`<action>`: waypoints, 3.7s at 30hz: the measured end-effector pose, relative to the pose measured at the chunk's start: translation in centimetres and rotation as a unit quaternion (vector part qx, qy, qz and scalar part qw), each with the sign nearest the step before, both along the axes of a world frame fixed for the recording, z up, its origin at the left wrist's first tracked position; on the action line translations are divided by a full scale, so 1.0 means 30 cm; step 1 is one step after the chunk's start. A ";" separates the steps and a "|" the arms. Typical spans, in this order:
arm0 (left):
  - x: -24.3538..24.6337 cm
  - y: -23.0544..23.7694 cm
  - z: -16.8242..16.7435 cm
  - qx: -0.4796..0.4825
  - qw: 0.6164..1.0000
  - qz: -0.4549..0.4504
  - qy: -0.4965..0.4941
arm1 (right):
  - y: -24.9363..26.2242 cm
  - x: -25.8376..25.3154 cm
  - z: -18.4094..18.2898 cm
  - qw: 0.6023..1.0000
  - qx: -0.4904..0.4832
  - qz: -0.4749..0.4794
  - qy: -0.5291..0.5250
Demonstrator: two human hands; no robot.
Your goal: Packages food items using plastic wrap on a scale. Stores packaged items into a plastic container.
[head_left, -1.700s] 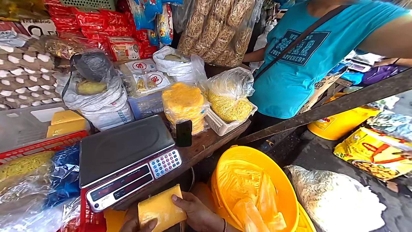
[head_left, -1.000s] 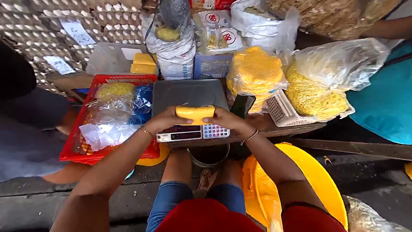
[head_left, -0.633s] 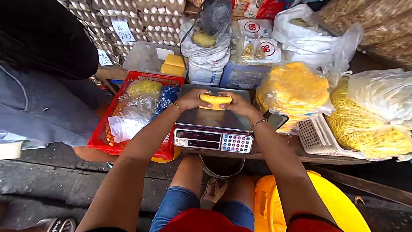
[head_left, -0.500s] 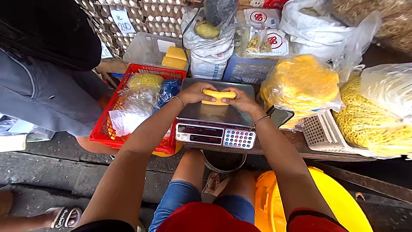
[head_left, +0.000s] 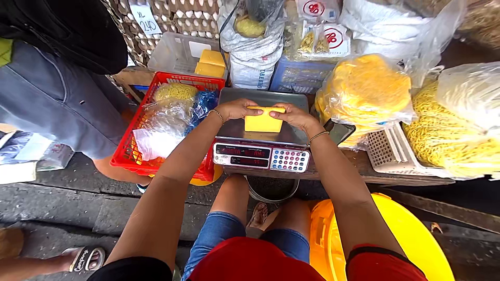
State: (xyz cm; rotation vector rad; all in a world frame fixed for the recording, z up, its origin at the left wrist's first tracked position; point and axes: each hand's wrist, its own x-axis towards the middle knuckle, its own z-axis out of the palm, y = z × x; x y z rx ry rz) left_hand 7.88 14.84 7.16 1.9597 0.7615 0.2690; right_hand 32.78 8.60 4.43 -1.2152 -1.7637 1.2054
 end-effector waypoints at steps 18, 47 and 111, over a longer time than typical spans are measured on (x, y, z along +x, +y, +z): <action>0.036 -0.049 -0.162 0.338 0.923 0.103 0.155 | -0.021 -0.219 -0.134 0.865 0.214 -0.165 -0.422; 0.148 -0.063 0.007 -0.108 0.979 0.130 0.112 | -0.302 -0.234 -0.078 0.890 -0.032 -0.368 0.268; 0.089 0.005 -0.037 -0.071 0.979 0.174 -0.081 | 0.080 -0.089 -0.098 0.986 0.050 -0.137 0.077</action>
